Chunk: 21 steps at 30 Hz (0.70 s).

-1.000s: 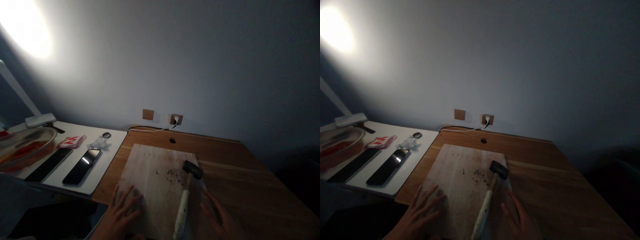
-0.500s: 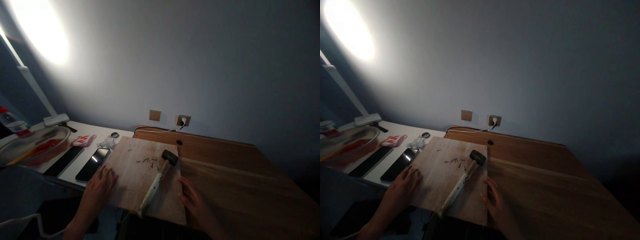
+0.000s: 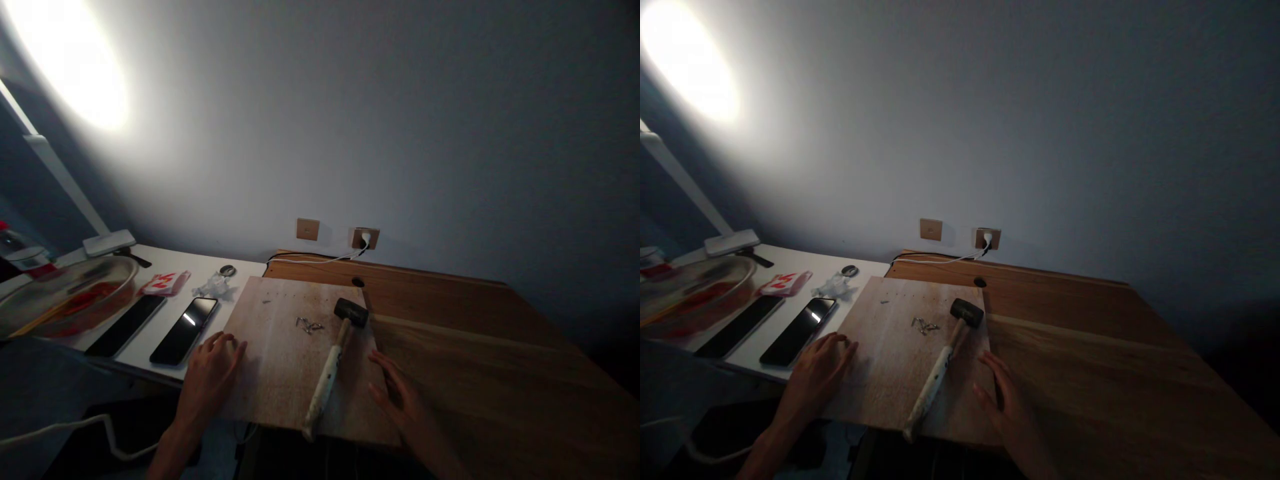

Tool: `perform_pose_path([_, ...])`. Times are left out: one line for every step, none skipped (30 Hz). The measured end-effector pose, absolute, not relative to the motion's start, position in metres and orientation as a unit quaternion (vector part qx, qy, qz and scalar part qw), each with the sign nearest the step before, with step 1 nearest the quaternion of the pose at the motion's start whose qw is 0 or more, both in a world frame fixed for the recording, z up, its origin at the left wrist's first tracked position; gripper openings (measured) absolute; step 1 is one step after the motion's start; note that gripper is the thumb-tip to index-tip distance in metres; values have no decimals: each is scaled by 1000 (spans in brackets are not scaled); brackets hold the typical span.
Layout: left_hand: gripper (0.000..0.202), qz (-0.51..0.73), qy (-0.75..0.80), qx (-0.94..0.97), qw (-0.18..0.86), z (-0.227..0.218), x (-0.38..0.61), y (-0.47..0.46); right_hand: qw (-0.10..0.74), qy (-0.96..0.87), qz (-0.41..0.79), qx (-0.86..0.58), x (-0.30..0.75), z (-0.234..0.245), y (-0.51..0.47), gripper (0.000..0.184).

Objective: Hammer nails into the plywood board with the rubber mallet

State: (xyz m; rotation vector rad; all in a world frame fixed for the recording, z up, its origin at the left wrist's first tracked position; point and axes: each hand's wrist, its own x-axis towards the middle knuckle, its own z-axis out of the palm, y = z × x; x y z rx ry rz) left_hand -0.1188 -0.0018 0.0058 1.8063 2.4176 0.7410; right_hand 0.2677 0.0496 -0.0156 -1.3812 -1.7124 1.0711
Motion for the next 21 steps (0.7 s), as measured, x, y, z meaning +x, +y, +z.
perform_pose_path([45,246,779,576,27,7,-109,-2,341,-652,401,-546,275,-14,51,54])
perform_pose_path([44,250,779,573,37,7,-98,-2,342,-646,388,-562,283,-13,53,54])
perform_pose_path([42,250,778,574,49,6,-87,-2,340,-639,373,-580,293,-13,54,54])
perform_pose_path([39,248,775,578,61,5,-75,-3,338,-631,357,-601,304,-13,53,55])
perform_pose_path([36,246,769,586,73,3,-64,-5,335,-622,340,-620,316,-14,52,56])
perform_pose_path([34,246,758,598,85,0,-54,-7,334,-612,325,-639,330,-15,49,57])
perform_pose_path([32,247,743,614,98,-2,-46,-10,333,-601,312,-656,344,-17,45,59])
perform_pose_path([31,250,725,632,108,-5,-39,-13,332,-592,305,-669,358,-20,40,60])
perform_pose_path([30,254,706,651,115,-8,-33,-15,330,-581,300,-681,372,-21,34,60])
perform_pose_path([29,258,687,670,116,-10,-30,-16,329,-569,295,-693,385,-23,27,60])
perform_pose_path([28,264,669,687,108,-11,-27,-16,329,-562,289,-702,397,-23,19,60])
perform_pose_path([26,271,652,702,93,-10,-24,-14,333,-558,274,-709,405,-23,12,60])
perform_pose_path([25,277,636,716,73,-8,-21,-9,337,-560,252,-714,411,-21,5,59])
perform_pose_path([23,284,620,729,53,-5,-17,-2,339,-566,225,-717,413,-18,-1,58])
perform_pose_path([22,291,602,743,35,-1,-12,6,341,-574,199,-717,411,-14,-6,55])
perform_pose_path([23,294,582,758,26,4,-4,17,338,-584,177,-717,407,-10,-9,52])
perform_pose_path([24,295,555,777,24,9,5,28,329,-592,171,-716,400,-6,-12,50])
perform_pose_path([27,290,523,801,29,14,15,39,322,-596,177,-714,391,-2,-12,49])
perform_pose_path([33,273,490,827,41,17,27,51,309,-601,186,-714,382,0,-12,48])
perform_pose_path([38,254,460,849,50,20,38,61,286,-600,194,-722,372,2,-11,48])
perform_pose_path([43,231,437,868,55,21,49,70,266,-605,194,-725,364,3,-10,49])
